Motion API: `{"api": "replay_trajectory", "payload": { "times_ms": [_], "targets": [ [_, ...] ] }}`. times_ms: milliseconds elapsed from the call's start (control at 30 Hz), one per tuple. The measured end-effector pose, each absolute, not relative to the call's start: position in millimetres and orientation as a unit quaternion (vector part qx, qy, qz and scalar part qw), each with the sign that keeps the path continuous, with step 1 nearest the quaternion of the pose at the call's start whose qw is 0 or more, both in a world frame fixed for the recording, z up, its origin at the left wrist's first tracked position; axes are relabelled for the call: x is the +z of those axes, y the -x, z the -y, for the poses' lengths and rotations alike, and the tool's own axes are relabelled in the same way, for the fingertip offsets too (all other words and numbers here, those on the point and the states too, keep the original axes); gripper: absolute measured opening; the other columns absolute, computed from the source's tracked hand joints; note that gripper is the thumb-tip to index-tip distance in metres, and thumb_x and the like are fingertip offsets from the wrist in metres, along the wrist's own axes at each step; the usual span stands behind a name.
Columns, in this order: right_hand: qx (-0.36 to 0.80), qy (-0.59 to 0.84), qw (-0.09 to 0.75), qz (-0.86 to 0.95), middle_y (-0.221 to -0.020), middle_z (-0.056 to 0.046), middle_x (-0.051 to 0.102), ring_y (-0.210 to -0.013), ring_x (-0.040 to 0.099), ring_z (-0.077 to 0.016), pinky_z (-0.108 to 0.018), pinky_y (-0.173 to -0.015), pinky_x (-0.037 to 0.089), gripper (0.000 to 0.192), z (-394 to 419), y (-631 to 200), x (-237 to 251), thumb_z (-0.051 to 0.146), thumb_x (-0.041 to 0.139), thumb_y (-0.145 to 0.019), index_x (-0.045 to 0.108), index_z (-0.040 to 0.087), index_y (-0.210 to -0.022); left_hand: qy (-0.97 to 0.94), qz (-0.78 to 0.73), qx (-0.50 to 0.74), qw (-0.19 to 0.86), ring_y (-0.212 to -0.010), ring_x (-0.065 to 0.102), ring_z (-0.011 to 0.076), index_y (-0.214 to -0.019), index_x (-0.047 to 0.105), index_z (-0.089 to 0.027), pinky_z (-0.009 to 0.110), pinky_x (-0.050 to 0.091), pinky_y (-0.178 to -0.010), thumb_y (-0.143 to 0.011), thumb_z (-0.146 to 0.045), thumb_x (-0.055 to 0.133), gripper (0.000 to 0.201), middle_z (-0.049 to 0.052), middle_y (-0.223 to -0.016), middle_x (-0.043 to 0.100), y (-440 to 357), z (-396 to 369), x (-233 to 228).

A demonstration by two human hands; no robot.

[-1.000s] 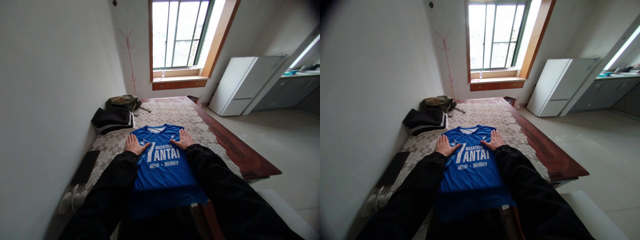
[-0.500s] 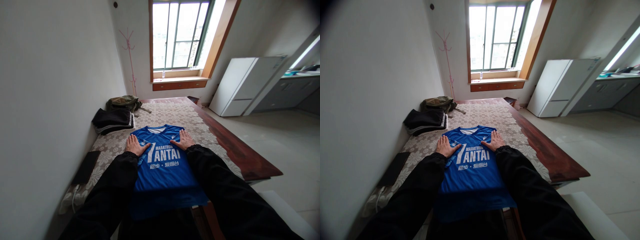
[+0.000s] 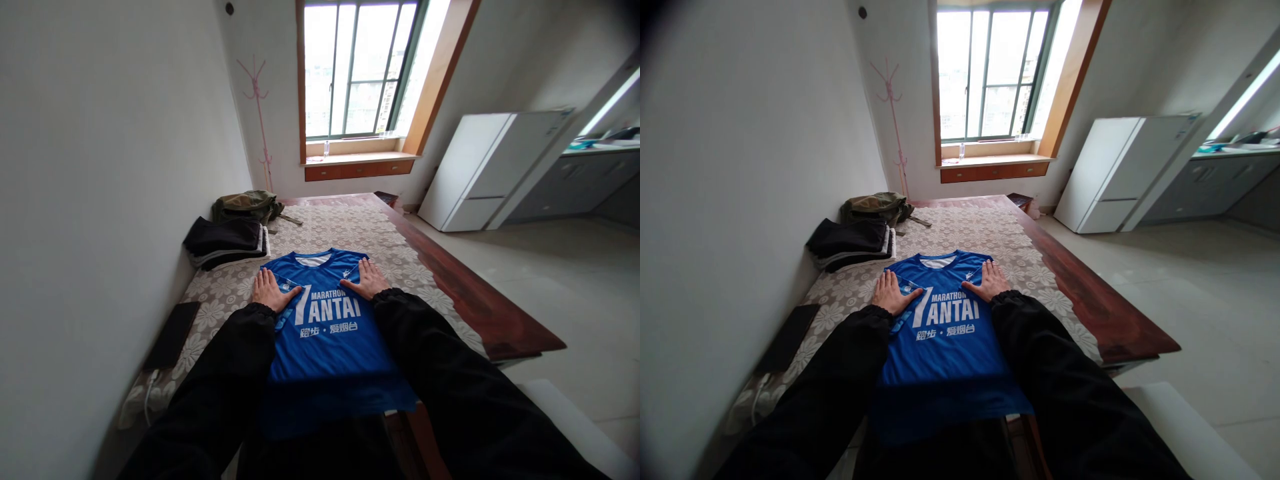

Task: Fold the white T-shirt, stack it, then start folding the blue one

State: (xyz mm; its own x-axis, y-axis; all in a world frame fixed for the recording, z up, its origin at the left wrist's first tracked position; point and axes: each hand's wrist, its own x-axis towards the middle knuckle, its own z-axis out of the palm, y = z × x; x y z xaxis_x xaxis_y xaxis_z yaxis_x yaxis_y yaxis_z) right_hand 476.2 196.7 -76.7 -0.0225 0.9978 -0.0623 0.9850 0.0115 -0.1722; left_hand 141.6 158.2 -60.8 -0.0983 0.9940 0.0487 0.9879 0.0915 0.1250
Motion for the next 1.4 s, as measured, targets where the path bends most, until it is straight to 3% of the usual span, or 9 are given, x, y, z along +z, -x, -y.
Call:
{"api": "replay_trajectory", "payload": {
  "times_ms": [1400],
  "targets": [
    [0.080,0.700,0.032,0.709,-0.175,-0.021,0.006,-0.162,0.000,-0.0299,-0.037,-0.129,-0.003,0.128,-194.6,-474.1,-74.3,0.094,0.022,-0.083,0.013,-0.003,-0.165,-0.675,-0.735,0.064,0.030,-0.162,0.012,0.0372,-0.163,0.019,0.005,0.046,0.012,-0.130,-0.082,-0.094,0.023,0.128,0.027,-0.172,0.018,-140.7,-159.4,-63.3]
  ]
}}
